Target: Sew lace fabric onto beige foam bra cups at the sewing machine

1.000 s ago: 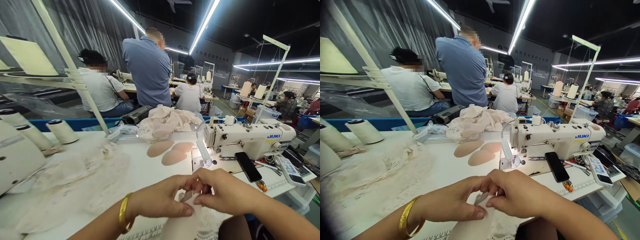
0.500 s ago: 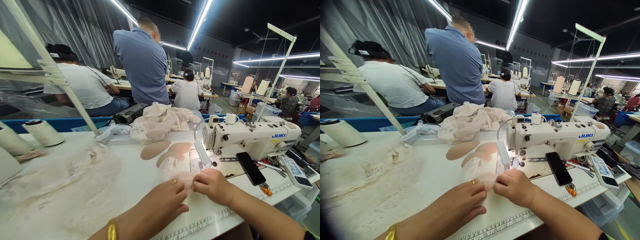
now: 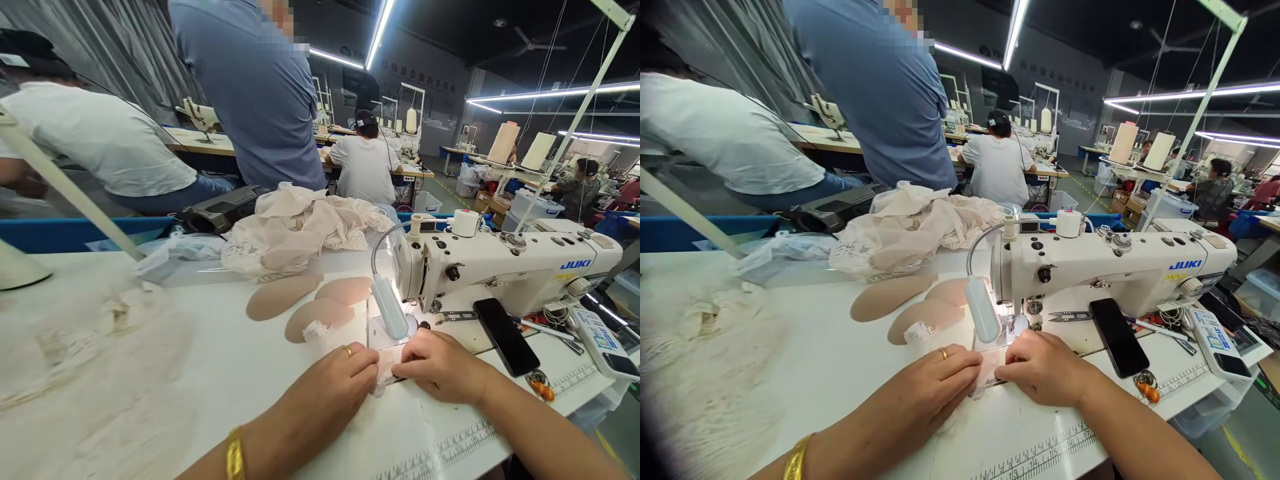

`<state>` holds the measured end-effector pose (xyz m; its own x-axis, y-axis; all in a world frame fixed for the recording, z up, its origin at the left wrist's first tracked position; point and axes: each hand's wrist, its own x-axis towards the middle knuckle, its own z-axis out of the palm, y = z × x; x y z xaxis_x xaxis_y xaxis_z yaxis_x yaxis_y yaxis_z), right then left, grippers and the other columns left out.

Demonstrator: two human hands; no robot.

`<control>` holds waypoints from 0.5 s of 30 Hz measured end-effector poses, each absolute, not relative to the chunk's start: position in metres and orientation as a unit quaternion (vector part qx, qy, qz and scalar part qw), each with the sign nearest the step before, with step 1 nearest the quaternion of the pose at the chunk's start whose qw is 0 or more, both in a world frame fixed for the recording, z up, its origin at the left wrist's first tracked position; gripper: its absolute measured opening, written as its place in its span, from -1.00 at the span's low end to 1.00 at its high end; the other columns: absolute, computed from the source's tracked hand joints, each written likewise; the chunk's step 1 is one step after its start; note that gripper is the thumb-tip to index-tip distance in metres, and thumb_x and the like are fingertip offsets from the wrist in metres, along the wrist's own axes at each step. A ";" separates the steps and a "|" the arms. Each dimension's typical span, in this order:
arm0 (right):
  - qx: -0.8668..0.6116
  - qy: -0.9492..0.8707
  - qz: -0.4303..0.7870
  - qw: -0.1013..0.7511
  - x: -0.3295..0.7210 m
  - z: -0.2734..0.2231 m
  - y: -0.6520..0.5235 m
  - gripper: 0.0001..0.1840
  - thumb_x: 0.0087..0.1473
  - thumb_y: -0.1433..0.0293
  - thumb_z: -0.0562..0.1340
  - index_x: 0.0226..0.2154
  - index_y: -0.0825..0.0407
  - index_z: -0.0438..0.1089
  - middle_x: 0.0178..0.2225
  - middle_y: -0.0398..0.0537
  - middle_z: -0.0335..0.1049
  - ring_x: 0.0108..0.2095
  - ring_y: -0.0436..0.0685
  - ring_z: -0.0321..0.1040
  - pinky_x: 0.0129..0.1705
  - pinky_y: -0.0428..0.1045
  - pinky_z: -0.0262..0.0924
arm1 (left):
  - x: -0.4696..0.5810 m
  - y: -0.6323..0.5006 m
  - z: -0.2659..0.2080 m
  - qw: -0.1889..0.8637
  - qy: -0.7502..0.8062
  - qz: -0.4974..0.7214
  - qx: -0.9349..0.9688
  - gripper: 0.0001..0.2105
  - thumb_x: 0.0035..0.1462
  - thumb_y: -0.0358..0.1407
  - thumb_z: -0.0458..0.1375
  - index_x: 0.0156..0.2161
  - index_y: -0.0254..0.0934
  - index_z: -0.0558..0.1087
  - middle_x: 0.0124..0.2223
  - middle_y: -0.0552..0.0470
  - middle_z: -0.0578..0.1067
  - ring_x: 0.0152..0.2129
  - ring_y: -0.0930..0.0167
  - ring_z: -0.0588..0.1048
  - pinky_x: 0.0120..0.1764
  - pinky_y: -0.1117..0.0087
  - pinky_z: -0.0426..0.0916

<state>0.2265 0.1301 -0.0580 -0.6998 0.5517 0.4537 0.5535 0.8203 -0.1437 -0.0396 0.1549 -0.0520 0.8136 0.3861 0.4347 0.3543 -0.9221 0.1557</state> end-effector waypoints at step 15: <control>-0.302 -0.915 0.049 0.265 0.224 -0.053 0.126 -0.68 0.26 0.60 0.12 -0.09 0.00 0.50 -0.24 -0.06 0.48 -0.25 0.13 0.23 -0.23 -0.01 0.19 | -0.033 0.154 -0.055 0.048 0.182 0.258 0.948 -0.75 0.42 -0.52 -0.03 -0.04 -0.28 0.49 -0.16 -0.08 0.56 -0.33 0.29 0.42 -0.28 0.28 0.46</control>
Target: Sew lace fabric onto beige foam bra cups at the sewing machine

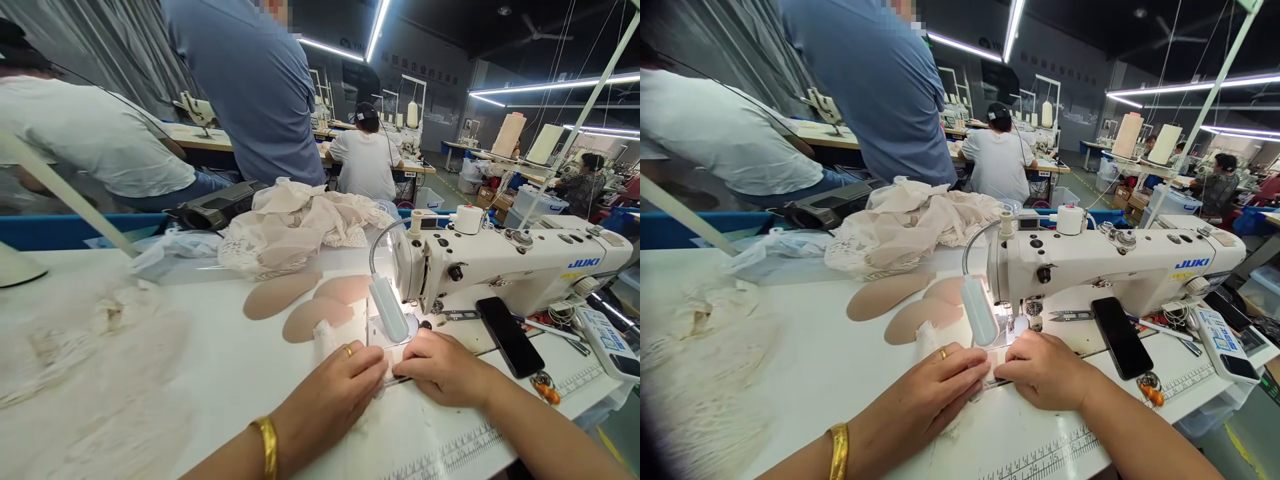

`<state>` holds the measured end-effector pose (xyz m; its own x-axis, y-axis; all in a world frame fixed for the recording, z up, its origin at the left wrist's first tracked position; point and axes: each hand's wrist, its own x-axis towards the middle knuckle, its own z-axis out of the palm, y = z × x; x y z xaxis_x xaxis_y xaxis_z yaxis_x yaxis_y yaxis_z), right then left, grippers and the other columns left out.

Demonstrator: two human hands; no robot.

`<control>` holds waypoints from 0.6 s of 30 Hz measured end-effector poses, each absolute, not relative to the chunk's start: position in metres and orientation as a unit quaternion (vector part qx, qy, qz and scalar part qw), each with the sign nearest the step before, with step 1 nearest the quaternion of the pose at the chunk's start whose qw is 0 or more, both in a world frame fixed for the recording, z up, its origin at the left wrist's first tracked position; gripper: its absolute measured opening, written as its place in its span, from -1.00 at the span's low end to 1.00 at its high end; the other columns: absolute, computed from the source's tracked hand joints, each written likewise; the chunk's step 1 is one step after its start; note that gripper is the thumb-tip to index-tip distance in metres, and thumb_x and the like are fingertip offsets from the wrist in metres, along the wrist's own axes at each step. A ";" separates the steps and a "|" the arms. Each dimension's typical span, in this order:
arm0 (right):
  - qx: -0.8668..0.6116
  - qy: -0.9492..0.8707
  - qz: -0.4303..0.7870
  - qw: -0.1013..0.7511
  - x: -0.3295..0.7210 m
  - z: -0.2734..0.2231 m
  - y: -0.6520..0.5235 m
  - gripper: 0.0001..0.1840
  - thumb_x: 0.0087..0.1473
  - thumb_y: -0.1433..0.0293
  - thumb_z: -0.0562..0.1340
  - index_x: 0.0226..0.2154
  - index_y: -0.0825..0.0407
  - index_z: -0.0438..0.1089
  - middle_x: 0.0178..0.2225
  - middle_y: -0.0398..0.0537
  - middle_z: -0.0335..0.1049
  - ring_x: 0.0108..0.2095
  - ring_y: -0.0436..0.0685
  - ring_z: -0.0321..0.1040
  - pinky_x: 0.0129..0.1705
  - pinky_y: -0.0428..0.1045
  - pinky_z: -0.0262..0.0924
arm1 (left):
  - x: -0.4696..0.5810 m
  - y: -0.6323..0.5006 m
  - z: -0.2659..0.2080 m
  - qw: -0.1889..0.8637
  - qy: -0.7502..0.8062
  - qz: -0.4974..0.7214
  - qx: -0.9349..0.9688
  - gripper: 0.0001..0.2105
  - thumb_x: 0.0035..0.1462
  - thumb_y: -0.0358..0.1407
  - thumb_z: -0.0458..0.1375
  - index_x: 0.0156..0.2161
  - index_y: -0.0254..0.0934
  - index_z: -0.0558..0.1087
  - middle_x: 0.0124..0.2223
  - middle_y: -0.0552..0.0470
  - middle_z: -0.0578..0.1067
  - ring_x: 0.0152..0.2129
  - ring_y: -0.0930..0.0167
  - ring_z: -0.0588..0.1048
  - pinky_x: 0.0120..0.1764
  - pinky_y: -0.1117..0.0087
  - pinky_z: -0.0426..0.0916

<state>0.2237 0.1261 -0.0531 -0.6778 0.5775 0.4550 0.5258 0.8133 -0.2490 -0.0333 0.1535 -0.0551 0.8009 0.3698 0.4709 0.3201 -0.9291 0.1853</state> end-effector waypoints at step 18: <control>-0.450 -0.867 -0.005 0.214 0.223 -0.067 0.138 -0.75 0.09 0.61 0.17 -0.25 -0.02 0.44 -0.33 -0.11 0.28 -0.37 0.13 0.11 -0.30 -0.01 0.05 | -0.010 0.197 -0.053 0.058 0.160 0.305 0.937 -0.78 0.40 -0.45 0.04 -0.15 -0.21 0.54 -0.20 -0.04 0.63 -0.28 0.25 0.53 -0.21 0.26 0.44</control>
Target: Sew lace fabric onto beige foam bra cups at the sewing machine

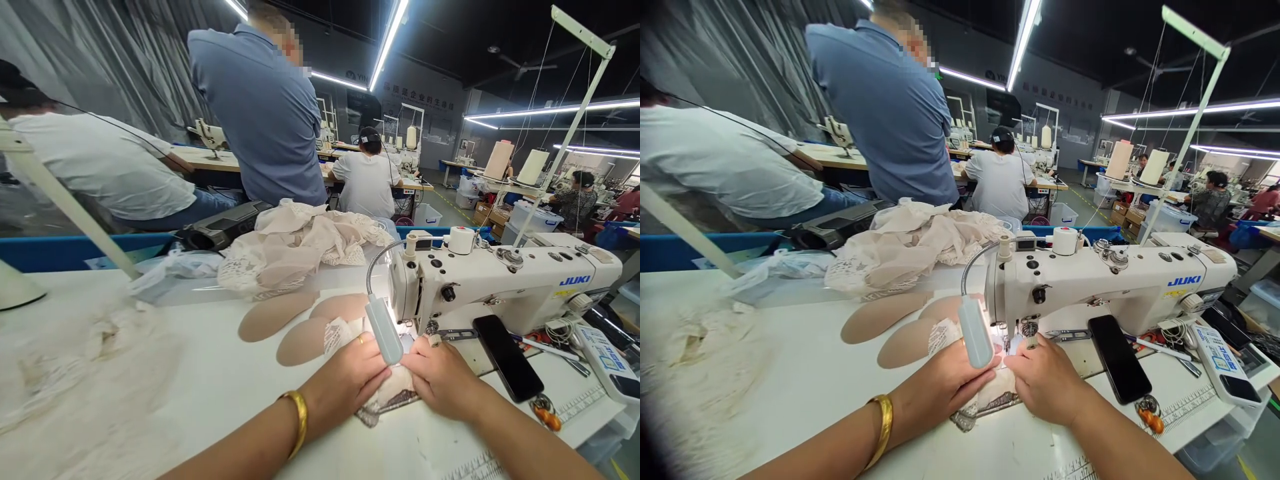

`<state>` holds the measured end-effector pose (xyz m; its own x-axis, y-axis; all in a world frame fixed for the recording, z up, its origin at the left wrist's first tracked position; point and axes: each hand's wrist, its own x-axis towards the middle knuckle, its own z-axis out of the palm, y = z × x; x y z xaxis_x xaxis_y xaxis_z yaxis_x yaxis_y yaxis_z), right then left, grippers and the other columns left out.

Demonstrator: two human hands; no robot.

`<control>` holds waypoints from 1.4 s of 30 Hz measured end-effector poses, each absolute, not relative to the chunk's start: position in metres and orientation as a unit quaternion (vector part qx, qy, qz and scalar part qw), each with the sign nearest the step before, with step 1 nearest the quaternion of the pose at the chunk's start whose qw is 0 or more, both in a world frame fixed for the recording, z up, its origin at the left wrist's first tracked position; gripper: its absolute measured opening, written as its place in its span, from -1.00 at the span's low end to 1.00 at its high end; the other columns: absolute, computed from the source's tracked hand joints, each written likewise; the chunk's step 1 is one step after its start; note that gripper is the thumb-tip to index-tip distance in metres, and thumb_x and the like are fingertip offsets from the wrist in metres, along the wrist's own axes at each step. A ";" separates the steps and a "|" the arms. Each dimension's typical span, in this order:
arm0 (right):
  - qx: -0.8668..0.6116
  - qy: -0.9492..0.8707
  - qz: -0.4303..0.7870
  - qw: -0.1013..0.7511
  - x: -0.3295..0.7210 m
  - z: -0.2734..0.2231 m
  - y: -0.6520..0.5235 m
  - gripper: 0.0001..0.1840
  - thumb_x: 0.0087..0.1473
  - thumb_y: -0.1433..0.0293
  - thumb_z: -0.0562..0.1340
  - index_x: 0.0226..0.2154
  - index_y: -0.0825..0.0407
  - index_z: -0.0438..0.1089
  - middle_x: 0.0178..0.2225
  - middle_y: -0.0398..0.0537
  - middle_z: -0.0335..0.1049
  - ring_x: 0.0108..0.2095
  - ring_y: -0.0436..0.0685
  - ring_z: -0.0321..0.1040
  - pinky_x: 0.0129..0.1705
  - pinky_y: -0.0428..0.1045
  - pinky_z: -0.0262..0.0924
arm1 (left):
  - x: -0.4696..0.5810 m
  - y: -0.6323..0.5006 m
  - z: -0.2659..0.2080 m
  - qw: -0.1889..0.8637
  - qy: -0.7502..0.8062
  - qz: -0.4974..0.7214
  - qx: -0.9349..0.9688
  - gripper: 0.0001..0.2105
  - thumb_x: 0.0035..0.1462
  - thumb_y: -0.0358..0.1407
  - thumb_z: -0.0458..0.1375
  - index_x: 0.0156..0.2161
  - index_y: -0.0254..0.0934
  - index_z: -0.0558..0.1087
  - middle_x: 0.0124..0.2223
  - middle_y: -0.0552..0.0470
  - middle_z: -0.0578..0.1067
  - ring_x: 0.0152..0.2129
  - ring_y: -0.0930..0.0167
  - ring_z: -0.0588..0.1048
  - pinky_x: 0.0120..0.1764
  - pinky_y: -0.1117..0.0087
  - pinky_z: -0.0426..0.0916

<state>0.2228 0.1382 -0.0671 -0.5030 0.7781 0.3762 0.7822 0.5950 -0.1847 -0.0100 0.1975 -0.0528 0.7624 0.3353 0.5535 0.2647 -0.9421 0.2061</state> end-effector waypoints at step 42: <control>-0.485 -0.763 0.244 0.351 0.211 -0.060 0.127 -0.81 0.32 0.43 0.16 -0.05 -0.02 0.42 -0.29 -0.06 0.48 -0.27 0.16 0.39 -0.21 0.03 0.24 | -0.017 0.195 -0.041 0.061 0.252 0.268 0.928 -0.75 0.26 -0.56 -0.04 -0.23 -0.23 0.43 -0.32 0.00 0.56 -0.41 0.30 0.53 -0.30 0.30 0.46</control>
